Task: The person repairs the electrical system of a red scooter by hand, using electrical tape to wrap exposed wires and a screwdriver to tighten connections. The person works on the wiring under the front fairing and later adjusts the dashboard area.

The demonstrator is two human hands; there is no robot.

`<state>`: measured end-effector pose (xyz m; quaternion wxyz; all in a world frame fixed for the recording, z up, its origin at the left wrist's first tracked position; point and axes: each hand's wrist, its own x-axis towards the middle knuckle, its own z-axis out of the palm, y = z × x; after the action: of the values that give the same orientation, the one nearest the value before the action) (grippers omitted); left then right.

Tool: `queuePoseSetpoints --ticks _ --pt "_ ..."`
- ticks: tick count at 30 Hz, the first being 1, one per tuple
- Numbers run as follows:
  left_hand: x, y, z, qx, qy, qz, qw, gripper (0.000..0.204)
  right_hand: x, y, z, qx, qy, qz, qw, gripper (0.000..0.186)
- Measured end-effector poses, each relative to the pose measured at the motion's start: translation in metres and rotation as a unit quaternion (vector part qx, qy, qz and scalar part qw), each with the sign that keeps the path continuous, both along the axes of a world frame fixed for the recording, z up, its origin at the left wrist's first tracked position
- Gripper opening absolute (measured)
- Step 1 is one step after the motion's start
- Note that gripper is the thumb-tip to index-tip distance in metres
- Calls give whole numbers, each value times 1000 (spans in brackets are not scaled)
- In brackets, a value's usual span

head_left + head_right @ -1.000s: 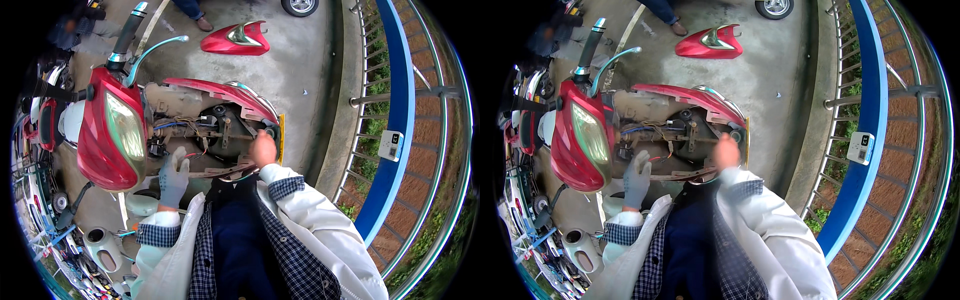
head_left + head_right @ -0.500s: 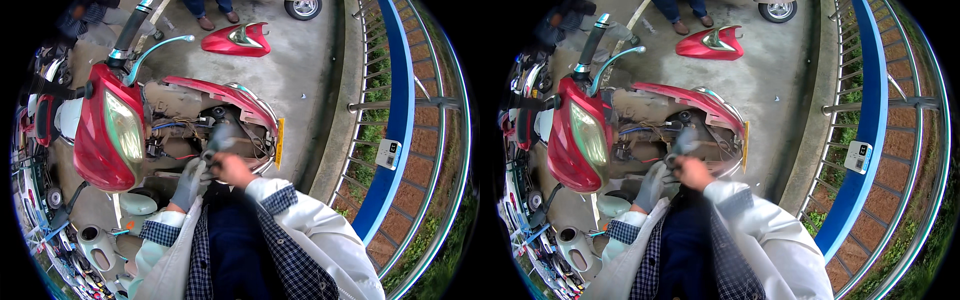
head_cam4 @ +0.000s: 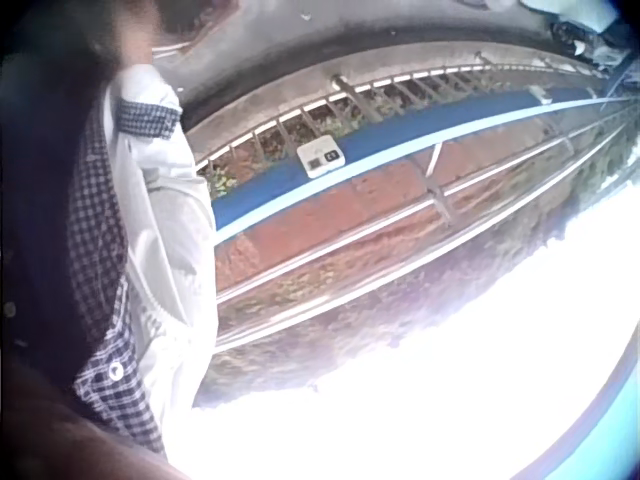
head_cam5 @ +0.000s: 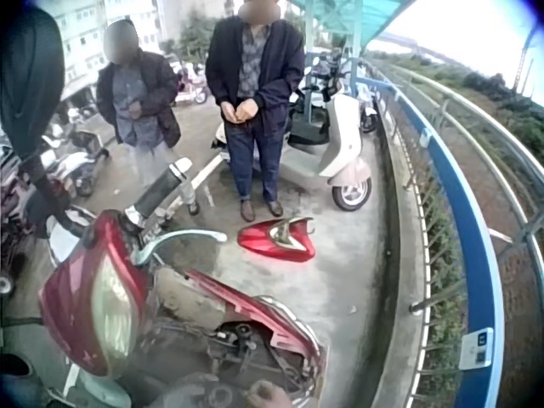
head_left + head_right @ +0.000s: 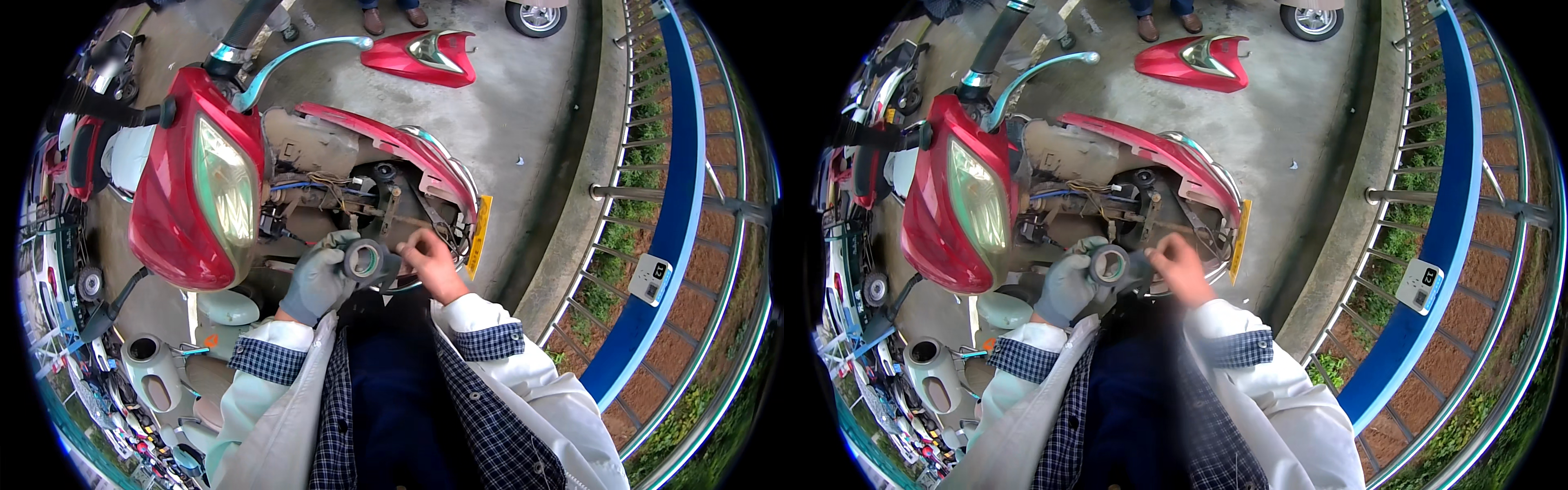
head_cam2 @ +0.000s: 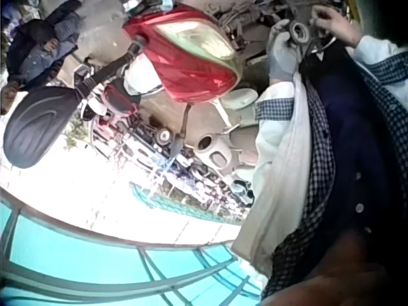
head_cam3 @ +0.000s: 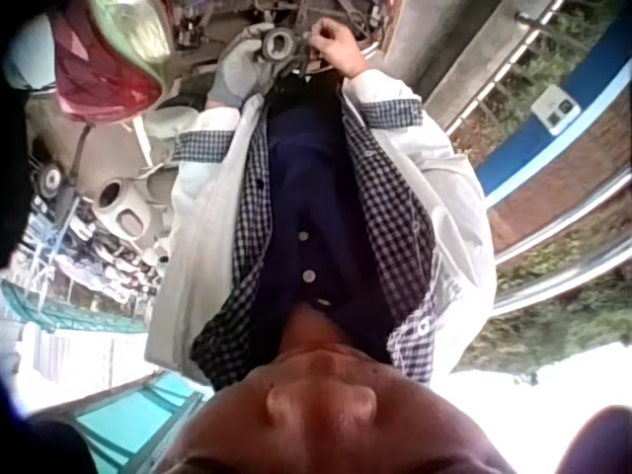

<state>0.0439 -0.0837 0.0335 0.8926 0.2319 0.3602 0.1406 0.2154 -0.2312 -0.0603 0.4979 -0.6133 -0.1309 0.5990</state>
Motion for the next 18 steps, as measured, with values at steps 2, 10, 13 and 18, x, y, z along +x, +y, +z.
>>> queuePoseSetpoints --ticks 2,10,13,18 --pt "-3 4 8 -57 -49 42 996 44 -4 5 1 74 -50 -74 993 45" --pt "-34 1 21 30 -8 77 997 37 -43 15 -72 -76 -489 269 826 37" --pt "-52 -6 36 30 25 67 997 36 -41 6 -85 -46 -463 133 875 23" --pt "-79 -11 39 86 99 43 990 43 21 7 7 -25 185 -187 965 29"
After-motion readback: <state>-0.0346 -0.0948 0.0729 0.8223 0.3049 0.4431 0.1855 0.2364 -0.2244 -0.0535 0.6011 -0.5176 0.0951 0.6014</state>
